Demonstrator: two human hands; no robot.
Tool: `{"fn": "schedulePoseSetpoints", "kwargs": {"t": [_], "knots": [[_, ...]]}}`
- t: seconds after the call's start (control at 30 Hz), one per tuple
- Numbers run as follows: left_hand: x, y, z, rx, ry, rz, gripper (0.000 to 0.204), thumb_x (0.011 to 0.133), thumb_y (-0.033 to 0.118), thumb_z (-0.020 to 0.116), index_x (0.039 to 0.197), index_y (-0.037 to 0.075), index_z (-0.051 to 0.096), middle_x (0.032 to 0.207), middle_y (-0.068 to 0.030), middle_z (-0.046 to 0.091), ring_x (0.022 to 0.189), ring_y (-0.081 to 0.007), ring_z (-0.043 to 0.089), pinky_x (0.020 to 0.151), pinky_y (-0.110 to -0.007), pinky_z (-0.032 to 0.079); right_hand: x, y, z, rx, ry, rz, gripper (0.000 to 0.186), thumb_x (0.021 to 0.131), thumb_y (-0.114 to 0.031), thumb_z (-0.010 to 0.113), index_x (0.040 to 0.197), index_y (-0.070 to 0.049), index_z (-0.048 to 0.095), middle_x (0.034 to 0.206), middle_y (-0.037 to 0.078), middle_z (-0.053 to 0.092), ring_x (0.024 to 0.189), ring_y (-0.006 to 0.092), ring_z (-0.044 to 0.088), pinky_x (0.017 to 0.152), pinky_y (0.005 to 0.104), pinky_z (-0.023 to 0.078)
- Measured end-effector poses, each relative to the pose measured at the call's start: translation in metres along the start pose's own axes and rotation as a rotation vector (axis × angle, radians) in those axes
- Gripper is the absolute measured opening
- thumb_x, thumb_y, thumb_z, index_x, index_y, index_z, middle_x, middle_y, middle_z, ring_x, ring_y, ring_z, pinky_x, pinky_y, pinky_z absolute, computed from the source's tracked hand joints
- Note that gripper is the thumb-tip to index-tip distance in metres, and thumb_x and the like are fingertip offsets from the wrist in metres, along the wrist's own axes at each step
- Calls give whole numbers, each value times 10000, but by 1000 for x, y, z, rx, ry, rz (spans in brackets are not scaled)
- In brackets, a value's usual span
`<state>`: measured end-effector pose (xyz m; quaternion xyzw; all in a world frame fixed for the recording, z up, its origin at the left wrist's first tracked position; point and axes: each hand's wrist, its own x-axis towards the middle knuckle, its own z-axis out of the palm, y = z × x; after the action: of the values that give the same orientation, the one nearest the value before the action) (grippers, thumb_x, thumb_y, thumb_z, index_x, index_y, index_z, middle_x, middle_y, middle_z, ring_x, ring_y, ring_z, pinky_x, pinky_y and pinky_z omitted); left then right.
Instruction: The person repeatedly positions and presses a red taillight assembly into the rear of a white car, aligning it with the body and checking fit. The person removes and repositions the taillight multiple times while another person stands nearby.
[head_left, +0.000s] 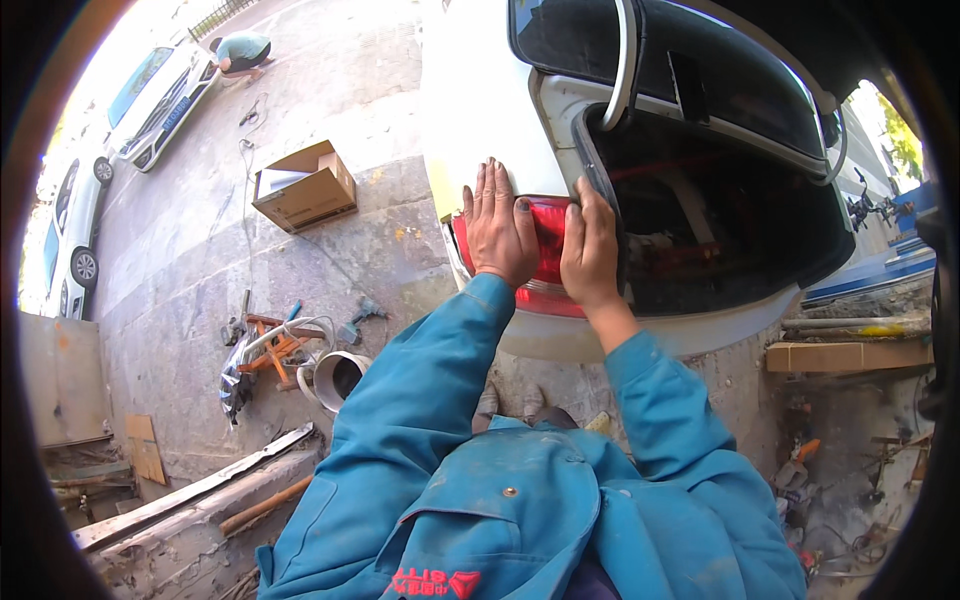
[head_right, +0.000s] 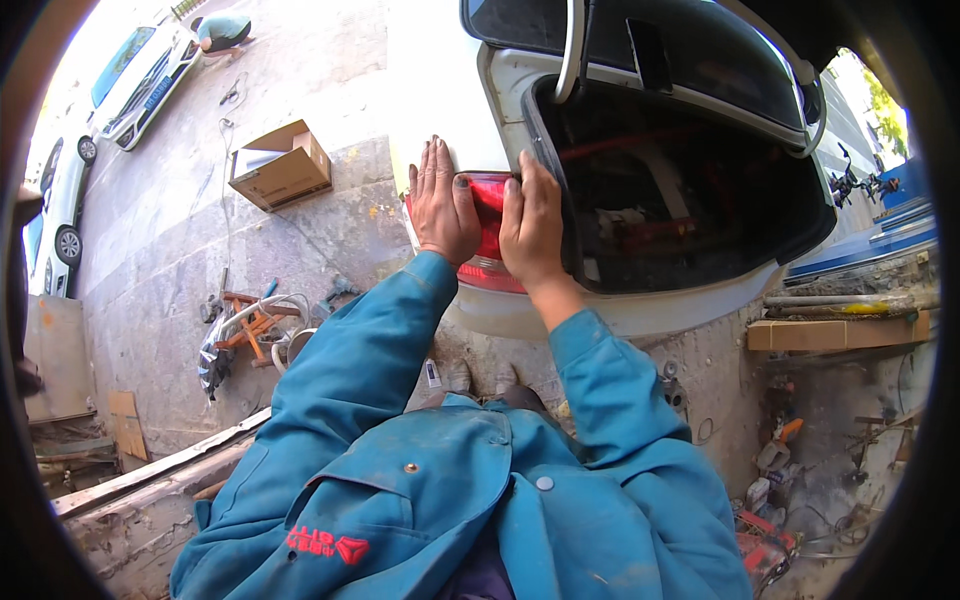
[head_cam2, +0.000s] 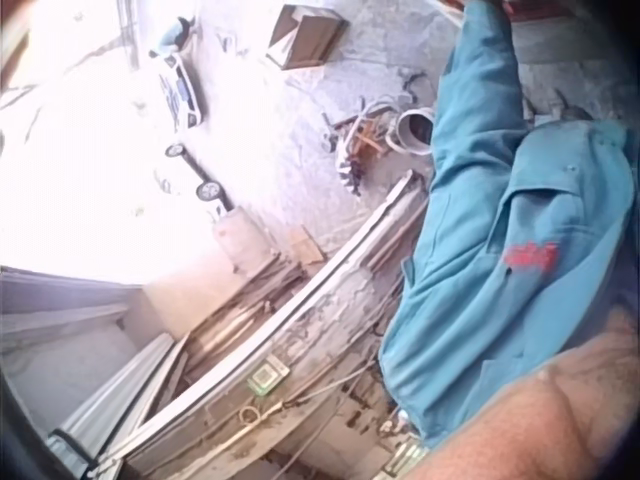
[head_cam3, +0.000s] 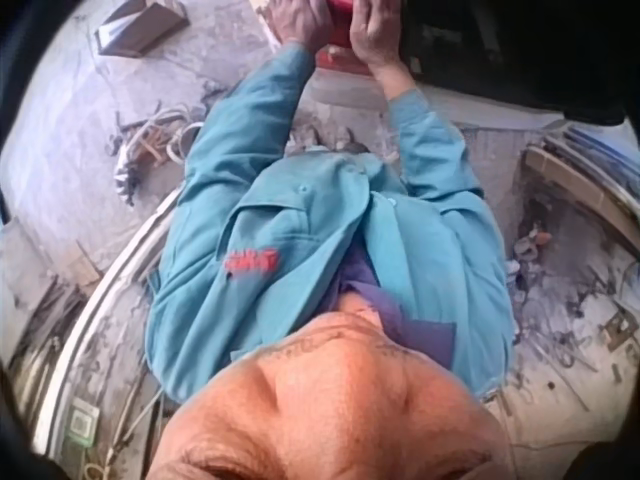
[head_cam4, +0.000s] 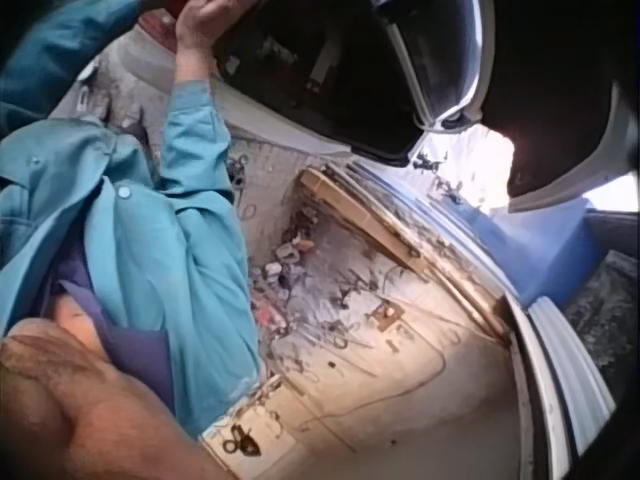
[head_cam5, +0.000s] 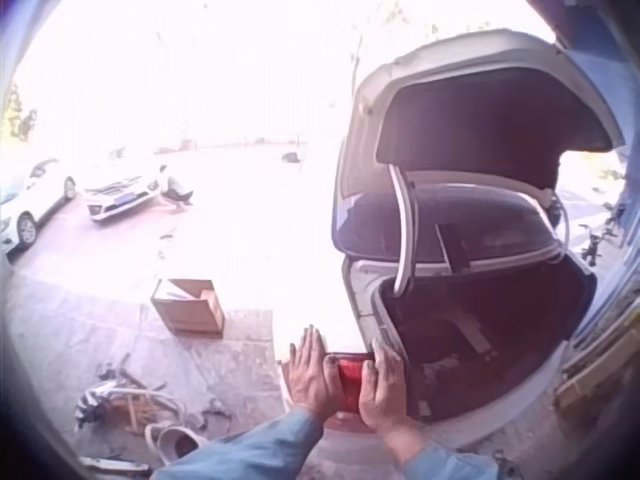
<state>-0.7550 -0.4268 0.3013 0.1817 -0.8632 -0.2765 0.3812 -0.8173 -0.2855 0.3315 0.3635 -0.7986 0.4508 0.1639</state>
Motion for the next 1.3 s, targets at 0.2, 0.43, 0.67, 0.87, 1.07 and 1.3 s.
{"fn": "schedulePoseSetpoints", "kwargs": {"t": [0.2,0.43,0.67,0.87,1.07,1.3], "knots": [[2,0,1,-43,-7,-12,692,1147,282,453,1715,-110,393,1806,-275,406,1726,-425,305,1420,-593,141,-20,-8,-5,-35,10,7,468,1217,-251,540,1608,-3,608,1565,292,634,1519,455,558,1273,515,465],[-2,0,-2,-30,10,1,686,1164,311,410,1711,-104,409,1785,-292,432,1700,-458,345,1409,-587,178,-37,3,-6,-119,13,-114,514,1191,-227,578,1641,17,527,1619,258,605,1552,465,517,1302,522,430],[-2,-1,1,-24,18,23,681,1176,330,404,1702,-103,424,1781,-302,431,1693,-463,354,1405,-590,183,-36,7,-15,-120,-63,-152,542,1162,-211,621,1635,23,494,1656,235,574,1573,475,484,1321,531,403],[-26,-40,9,-90,7,-246,767,1209,466,432,1726,-97,362,1821,-337,308,1711,-482,258,1415,-580,139,-81,-2,-35,-138,18,-20,617,1109,-229,703,1634,18,495,1648,270,552,1516,471,517,1276,532,429],[-61,-78,2,-704,-114,-768,763,1192,621,522,1547,-52,590,1483,-206,686,1322,-286,656,1158,-431,492,-163,62,-49,-91,-155,424,748,1041,-335,809,1597,75,523,1523,325,609,1412,517,576,1211,529,479],[-49,-85,2,-850,113,-896,544,1189,490,623,1307,-29,734,1175,-97,785,1042,-181,713,933,-363,572,-153,73,-44,-73,-242,350,808,990,-373,855,1581,80,542,1529,344,613,1398,542,589,1210,560,480]]}}
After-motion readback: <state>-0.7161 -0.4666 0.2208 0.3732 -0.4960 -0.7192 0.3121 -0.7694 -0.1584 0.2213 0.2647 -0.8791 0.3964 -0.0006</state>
